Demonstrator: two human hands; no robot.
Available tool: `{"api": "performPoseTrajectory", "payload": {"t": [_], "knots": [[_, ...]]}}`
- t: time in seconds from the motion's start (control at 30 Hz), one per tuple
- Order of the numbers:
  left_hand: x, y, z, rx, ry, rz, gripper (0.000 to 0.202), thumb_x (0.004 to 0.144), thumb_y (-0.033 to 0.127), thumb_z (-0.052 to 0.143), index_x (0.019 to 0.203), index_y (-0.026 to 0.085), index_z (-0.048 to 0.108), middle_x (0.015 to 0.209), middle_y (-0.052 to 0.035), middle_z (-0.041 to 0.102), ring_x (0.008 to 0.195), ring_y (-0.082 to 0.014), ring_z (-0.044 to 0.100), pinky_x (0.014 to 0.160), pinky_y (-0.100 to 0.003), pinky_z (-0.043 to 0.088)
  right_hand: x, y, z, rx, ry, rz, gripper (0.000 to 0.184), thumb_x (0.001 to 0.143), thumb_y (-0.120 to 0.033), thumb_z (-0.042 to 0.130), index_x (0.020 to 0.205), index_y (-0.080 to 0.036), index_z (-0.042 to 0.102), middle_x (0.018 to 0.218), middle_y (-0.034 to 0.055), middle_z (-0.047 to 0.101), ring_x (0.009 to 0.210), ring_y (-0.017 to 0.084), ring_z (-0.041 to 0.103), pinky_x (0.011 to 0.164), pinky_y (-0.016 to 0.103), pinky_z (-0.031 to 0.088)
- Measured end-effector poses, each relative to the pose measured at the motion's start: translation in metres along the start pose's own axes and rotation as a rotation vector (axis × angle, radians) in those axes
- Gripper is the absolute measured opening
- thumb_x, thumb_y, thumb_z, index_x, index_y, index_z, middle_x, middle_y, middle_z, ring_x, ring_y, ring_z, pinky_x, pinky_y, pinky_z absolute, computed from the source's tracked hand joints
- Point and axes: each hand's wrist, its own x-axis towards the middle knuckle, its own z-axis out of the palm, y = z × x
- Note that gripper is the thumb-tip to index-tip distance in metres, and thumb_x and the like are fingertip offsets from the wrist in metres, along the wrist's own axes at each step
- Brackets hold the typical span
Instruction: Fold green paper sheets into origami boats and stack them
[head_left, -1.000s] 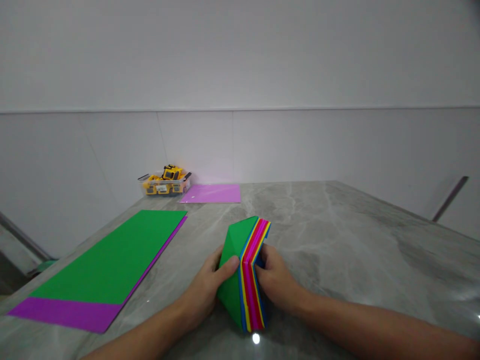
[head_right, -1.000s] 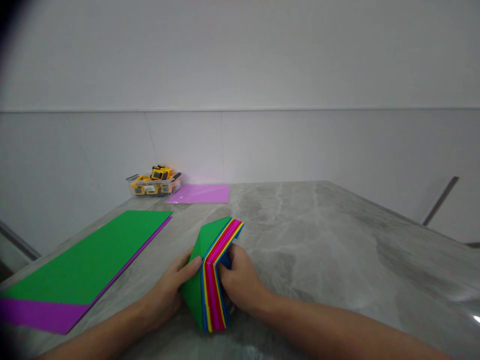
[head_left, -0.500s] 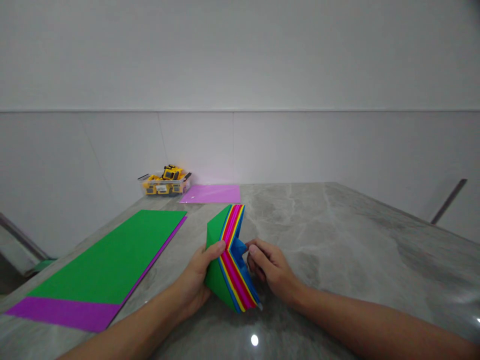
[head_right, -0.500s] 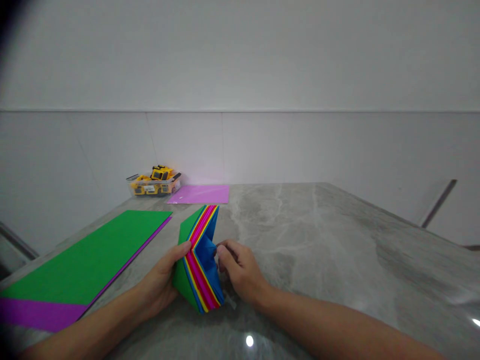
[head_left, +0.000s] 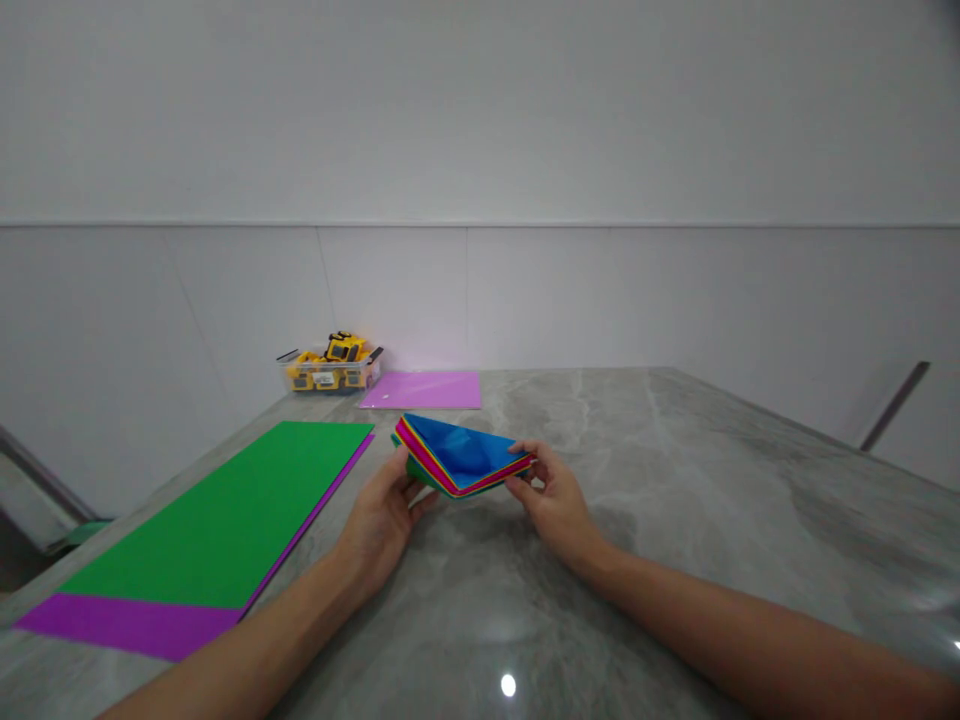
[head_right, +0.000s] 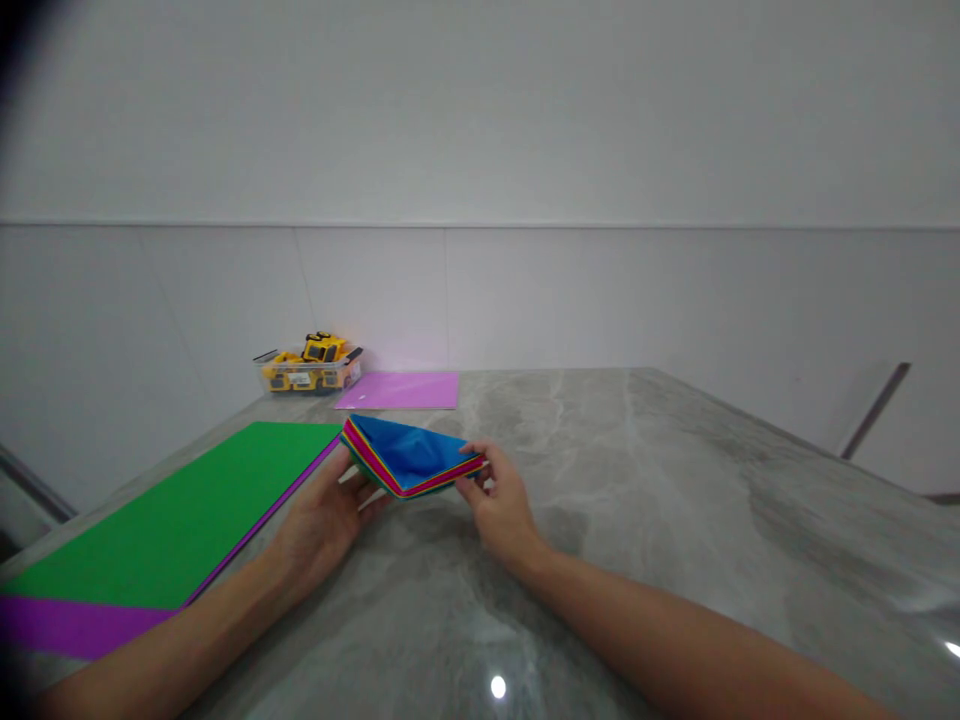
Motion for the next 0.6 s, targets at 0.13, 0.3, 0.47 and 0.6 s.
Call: {"api": "performPoseTrajectory", "payload": {"t": [0.13, 0.3, 0.47, 0.6], "knots": [[0.013, -0.006, -0.011, 0.282, 0.082, 0.132, 0.044, 0.069, 0.053, 0.075, 0.093, 0.017, 0.066, 0.089, -0.0043, 0.072, 0.081, -0.0209, 0.067, 0.072, -0.030, 0.052, 0.007, 0.006, -0.007, -0.041, 0.067, -0.056, 0.056, 0.077, -0.032, 0.063, 0.128, -0.021, 0.047, 0.099, 0.0038, 0.059, 0.071, 0.015, 0.050, 0.066, 0.029, 0.046], [0.019, -0.017, -0.017, 0.402, 0.081, 0.187, 0.041, 0.074, 0.055, 0.069, 0.086, 0.016, 0.063, 0.081, -0.0031, 0.068, 0.076, -0.0197, 0.064, 0.069, -0.029, 0.050, 0.002, 0.008, -0.003, -0.070, -0.013, 0.014, 0.060, 0.082, -0.044, 0.062, 0.132, -0.019, 0.040, 0.104, 0.0063, 0.063, 0.082, 0.020, 0.059, 0.075, 0.035, 0.049], [-0.001, -0.007, -0.002, 0.397, 0.029, 0.315, 0.047, 0.081, 0.049, 0.064, 0.118, 0.022, 0.053, 0.081, 0.0014, 0.064, 0.076, -0.0168, 0.062, 0.076, -0.031, 0.051, -0.008, -0.005, 0.000, 0.009, -0.091, -0.043, 0.066, 0.085, -0.042, 0.063, 0.140, -0.023, 0.030, 0.107, 0.0060, 0.063, 0.093, 0.021, 0.063, 0.086, 0.037, 0.050], [-0.009, 0.000, 0.000, 0.623, 0.060, 0.580, 0.037, 0.090, 0.040, 0.053, 0.125, 0.026, 0.048, 0.092, 0.0003, 0.060, 0.080, -0.0157, 0.057, 0.077, -0.029, 0.048, -0.011, -0.010, -0.001, 0.018, -0.024, -0.172, 0.068, 0.084, -0.039, 0.066, 0.141, -0.029, 0.030, 0.110, 0.0038, 0.061, 0.092, 0.019, 0.063, 0.089, 0.035, 0.050]]}}
